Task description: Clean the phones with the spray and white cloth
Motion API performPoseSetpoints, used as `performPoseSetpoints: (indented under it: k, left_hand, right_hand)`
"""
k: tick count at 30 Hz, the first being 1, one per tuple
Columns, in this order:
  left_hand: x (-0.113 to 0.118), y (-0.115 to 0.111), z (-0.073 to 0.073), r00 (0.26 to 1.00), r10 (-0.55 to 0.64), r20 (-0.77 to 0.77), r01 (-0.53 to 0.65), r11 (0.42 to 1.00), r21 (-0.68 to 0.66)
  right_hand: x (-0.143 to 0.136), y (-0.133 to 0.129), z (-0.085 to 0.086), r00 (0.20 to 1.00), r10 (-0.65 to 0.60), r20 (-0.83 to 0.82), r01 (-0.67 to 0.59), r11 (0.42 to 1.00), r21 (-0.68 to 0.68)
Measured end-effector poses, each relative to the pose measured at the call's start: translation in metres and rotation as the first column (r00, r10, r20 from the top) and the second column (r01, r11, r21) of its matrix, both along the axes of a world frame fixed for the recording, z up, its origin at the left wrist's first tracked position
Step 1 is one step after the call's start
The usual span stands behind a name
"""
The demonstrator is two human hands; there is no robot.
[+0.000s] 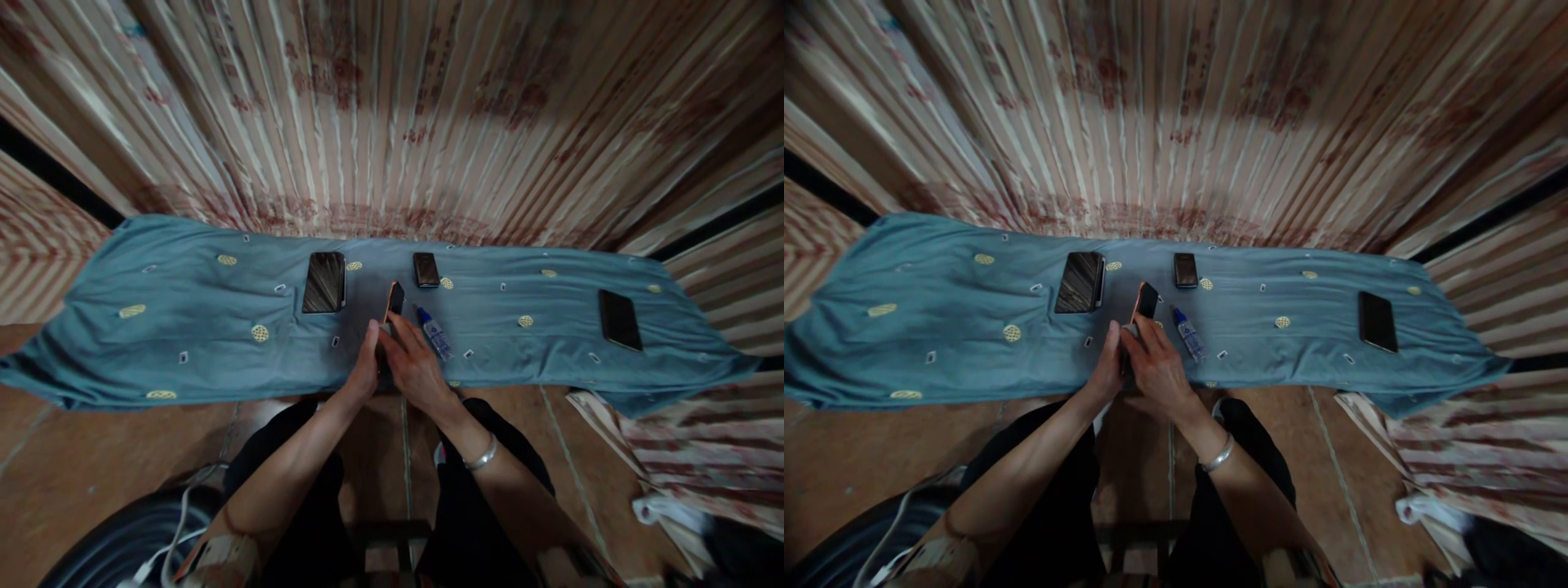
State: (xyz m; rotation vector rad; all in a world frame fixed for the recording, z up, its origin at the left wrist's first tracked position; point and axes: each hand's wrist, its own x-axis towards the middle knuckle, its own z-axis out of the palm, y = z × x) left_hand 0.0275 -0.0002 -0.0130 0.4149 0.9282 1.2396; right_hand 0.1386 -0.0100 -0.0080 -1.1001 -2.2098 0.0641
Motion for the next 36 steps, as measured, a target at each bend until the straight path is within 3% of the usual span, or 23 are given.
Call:
performPoseSetpoints:
  k: [4, 11, 18, 30, 36]
  left_hand:
    - [0.004, -0.002, -0.008, 0.995, 0.052, -0.085, -0.044, 0.995, 0.088]
    - [0.002, -0.004, 0.002, 0.966, -0.043, -0.255, 0.093, 0.978, 0.188]
    - [0.001, -0.007, 0.005, 0.957, -0.094, -0.273, 0.155, 0.965, 0.211]
    - [-0.005, -0.011, -0.009, 0.917, -0.245, -0.316, 0.297, 0.946, 0.130]
    - [-0.003, -0.013, -0.001, 0.933, -0.307, -0.186, 0.319, 0.947, 0.038]
  right_hand:
    - [0.003, 0.013, 0.002, 0.998, -0.062, -0.031, 0.062, 0.998, 0.015]
    - [0.009, 0.031, 0.000, 0.991, -0.117, -0.058, 0.119, 0.992, 0.033]
    - [0.011, 0.044, -0.004, 0.963, -0.179, -0.201, 0.184, 0.983, 0.008]
    - [0.016, 0.060, -0.007, 0.899, -0.197, -0.392, 0.160, 0.979, -0.124]
    - [0.019, 0.061, -0.006, 0.845, -0.239, -0.479, 0.137, 0.961, -0.238]
